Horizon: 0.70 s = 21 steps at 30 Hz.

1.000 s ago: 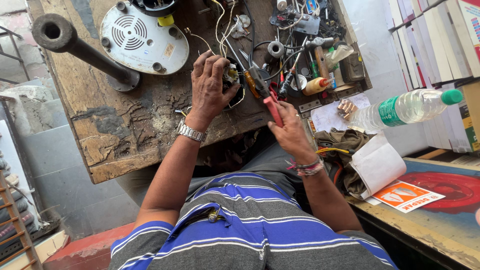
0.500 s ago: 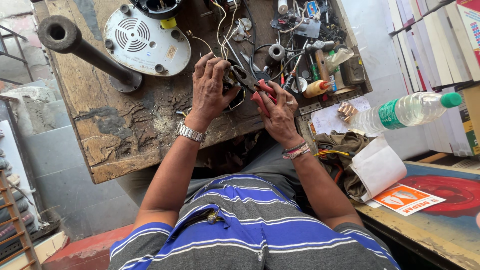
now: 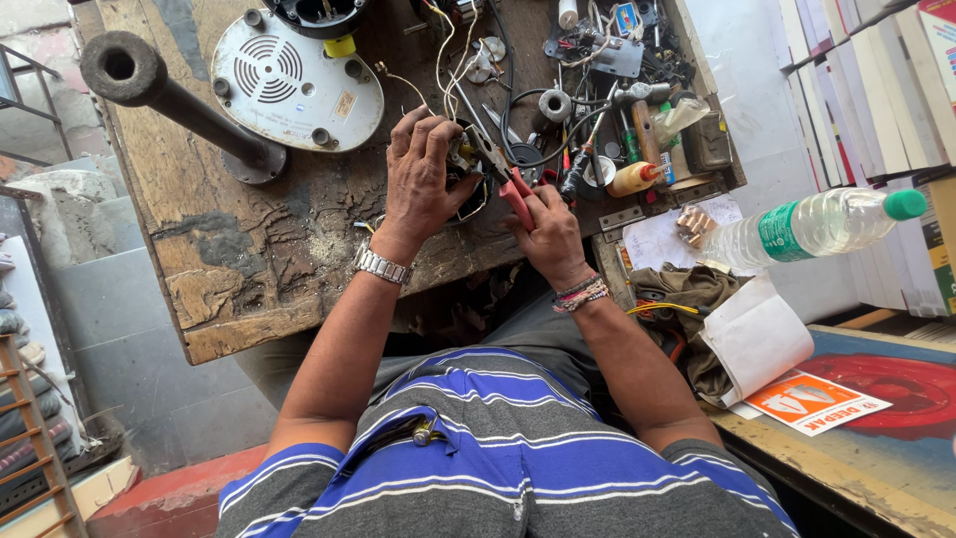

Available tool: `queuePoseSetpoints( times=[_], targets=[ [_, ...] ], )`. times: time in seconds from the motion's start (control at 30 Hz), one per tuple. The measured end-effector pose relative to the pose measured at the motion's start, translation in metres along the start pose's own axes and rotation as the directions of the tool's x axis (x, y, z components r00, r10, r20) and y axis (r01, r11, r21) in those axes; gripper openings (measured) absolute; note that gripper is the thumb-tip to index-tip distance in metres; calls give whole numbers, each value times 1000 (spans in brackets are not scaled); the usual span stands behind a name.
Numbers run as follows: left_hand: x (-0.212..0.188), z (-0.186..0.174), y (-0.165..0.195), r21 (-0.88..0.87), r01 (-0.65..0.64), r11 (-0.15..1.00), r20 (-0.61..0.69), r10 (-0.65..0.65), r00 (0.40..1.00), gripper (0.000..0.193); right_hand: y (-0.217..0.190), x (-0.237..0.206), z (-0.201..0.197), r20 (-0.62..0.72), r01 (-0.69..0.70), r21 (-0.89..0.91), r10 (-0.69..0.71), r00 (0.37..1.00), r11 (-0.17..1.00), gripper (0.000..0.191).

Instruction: The person uses pliers and a screwdriver to adjust and tighten components inside a small electric motor. They repeatedly reposition the motor, strip or trim wires, and tighten internal parts while seated at a cluttered workbench.

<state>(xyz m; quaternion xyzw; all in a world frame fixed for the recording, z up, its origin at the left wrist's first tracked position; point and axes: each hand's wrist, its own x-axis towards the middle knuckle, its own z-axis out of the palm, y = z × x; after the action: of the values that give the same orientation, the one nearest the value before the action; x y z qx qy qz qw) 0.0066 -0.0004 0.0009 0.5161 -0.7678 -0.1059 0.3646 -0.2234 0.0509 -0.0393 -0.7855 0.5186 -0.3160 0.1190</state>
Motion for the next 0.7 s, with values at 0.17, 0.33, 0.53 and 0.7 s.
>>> queuePoseSetpoints(
  times=[0.17, 0.33, 0.53, 0.7],
  targets=[
    [0, 0, -1, 12, -9, 1000, -4, 9, 1000, 75, 3, -1, -12, 532, -633, 676, 344, 774, 377, 32],
    [-1, -2, 0, 17, -9, 1000, -3, 9, 1000, 73, 15, 9, -23, 693, -732, 682, 308, 652, 14, 35],
    [1, -5, 2, 11, -22, 1000, -12, 22, 1000, 70, 23, 15, -9, 481, -582, 592, 336, 810, 557, 42],
    [1, -6, 3, 13, -37, 999, -26, 37, 999, 70, 23, 22, -21, 740, -823, 567, 421, 525, 28, 41]
  ],
)
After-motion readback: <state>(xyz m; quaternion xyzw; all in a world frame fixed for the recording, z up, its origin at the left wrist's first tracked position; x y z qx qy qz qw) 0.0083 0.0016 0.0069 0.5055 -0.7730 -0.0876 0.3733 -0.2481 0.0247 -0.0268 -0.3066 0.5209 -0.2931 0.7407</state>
